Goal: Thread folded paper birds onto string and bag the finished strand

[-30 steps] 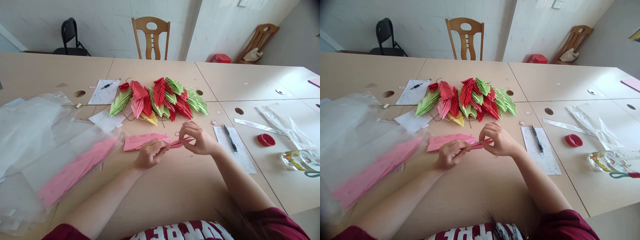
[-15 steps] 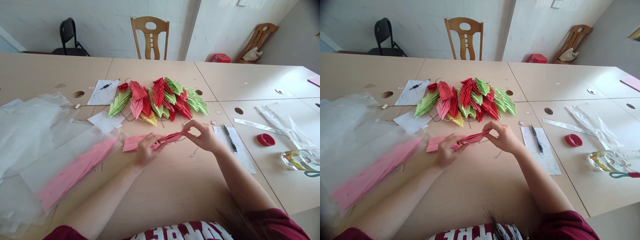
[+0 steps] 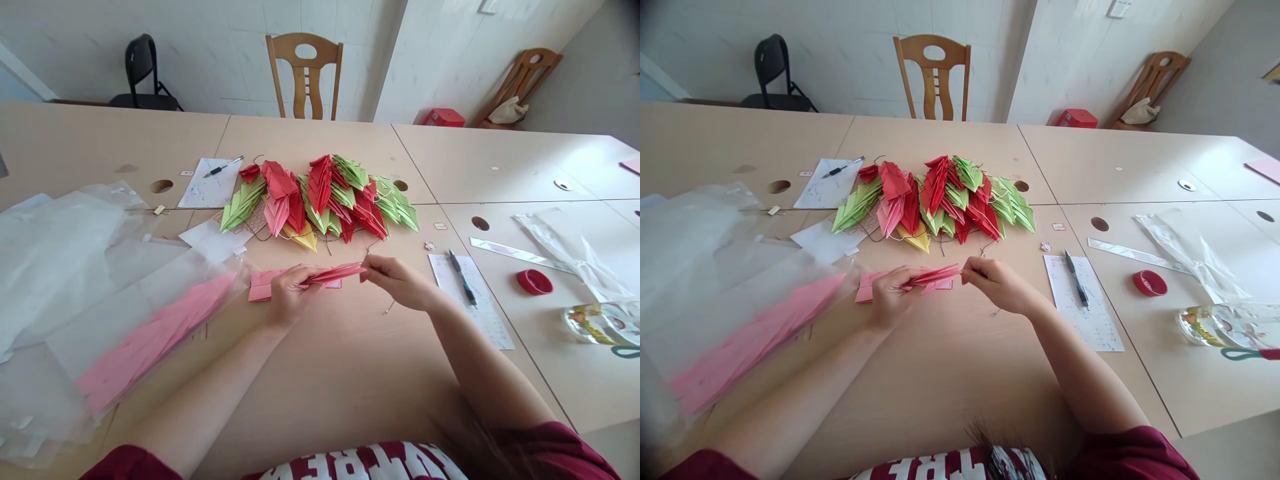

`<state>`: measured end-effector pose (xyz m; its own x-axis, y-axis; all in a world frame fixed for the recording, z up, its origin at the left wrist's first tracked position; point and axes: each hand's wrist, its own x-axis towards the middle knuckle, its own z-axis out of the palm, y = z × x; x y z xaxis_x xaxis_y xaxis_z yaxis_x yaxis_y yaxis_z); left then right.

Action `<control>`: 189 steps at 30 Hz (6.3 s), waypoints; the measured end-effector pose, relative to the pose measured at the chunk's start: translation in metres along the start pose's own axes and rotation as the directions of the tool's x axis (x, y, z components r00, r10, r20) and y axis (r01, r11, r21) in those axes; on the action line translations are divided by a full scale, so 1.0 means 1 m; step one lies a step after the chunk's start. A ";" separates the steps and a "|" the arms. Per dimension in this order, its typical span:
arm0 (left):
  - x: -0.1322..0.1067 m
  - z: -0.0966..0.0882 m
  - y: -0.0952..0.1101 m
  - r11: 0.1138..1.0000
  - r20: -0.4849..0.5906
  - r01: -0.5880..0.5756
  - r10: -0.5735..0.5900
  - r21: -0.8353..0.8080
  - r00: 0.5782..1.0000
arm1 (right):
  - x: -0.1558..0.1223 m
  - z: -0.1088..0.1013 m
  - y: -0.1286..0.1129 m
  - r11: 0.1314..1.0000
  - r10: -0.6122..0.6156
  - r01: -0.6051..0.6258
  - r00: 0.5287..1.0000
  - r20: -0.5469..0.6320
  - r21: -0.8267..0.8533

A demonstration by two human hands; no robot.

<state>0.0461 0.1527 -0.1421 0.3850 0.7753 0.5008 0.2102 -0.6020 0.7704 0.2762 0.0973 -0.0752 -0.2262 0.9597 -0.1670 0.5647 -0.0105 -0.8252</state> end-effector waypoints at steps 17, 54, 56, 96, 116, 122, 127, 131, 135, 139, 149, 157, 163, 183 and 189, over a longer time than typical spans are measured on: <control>0.004 0.000 -0.001 0.996 -0.026 0.016 -0.018 -0.092 0.999 | -0.039 -0.028 -0.033 0.878 -0.394 0.312 0.902 -0.175 -0.363; 0.003 0.001 0.000 0.983 0.083 -0.179 0.182 -0.044 0.980 | 0.000 0.029 0.000 0.752 -0.592 0.506 0.800 -0.096 -0.422; 0.002 0.002 0.001 0.976 0.095 -0.212 0.207 0.052 0.974 | 0.001 0.032 0.002 0.778 -0.582 0.504 0.803 -0.128 -0.374; 0.003 0.002 0.004 0.984 0.122 -0.141 0.128 0.107 0.984 | 0.006 0.024 0.004 0.938 -0.301 0.343 0.874 -0.380 0.046; 0.004 0.005 0.009 0.996 0.169 -0.057 0.046 0.061 0.985 | 0.010 0.030 0.009 0.871 -0.272 0.384 0.896 -0.351 0.307; 0.001 0.006 0.006 1.000 0.174 0.013 -0.015 0.017 0.985 | 0.007 0.027 0.005 0.855 -0.289 0.398 0.898 -0.330 0.333; 0.001 0.006 0.005 1.000 0.200 0.006 -0.003 -0.011 0.980 | 0.006 0.020 0.007 0.881 -0.338 0.421 0.879 -0.336 0.214; 0.003 0.005 0.008 0.999 0.227 -0.030 0.025 0.016 0.974 | 0.005 0.020 0.006 0.883 -0.399 0.458 0.849 -0.347 0.106; 0.003 0.005 0.009 0.996 0.212 -0.069 0.056 0.052 0.976 | 0.005 0.023 0.004 0.885 -0.403 0.460 0.837 -0.371 0.075; 0.001 0.005 0.003 0.969 0.128 -0.121 0.095 0.216 0.987 | 0.008 0.022 0.007 0.946 -0.255 0.312 0.880 -0.400 0.084; 0.000 0.000 0.002 0.776 0.027 -0.123 0.136 0.619 0.990 | 0.004 0.023 -0.007 0.775 0.007 -0.152 0.973 0.232 0.614; 0.001 0.001 0.003 0.805 0.050 -0.207 0.216 0.556 0.975 | -0.007 -0.004 -0.007 0.985 -0.169 0.173 0.904 -0.393 -0.027; 0.000 -0.001 0.007 0.827 0.118 -0.297 0.275 0.478 0.954 | -0.002 -0.001 -0.004 0.775 -0.581 0.443 0.781 -0.231 -0.451; 0.002 0.000 0.012 0.786 0.265 -0.401 0.308 0.470 0.914 | -0.001 -0.004 0.008 0.709 -0.557 0.477 0.830 0.002 -0.519; 0.002 0.000 0.012 0.756 0.283 -0.453 0.357 0.472 0.890 | 0.001 0.006 0.007 0.693 -0.586 0.506 0.810 0.008 -0.513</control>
<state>0.0499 0.1475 -0.1320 0.6724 0.4212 0.6086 0.4083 -0.8969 0.1696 0.2756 0.0970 -0.0845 -0.5204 0.7814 0.3444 0.6842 0.6228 -0.3793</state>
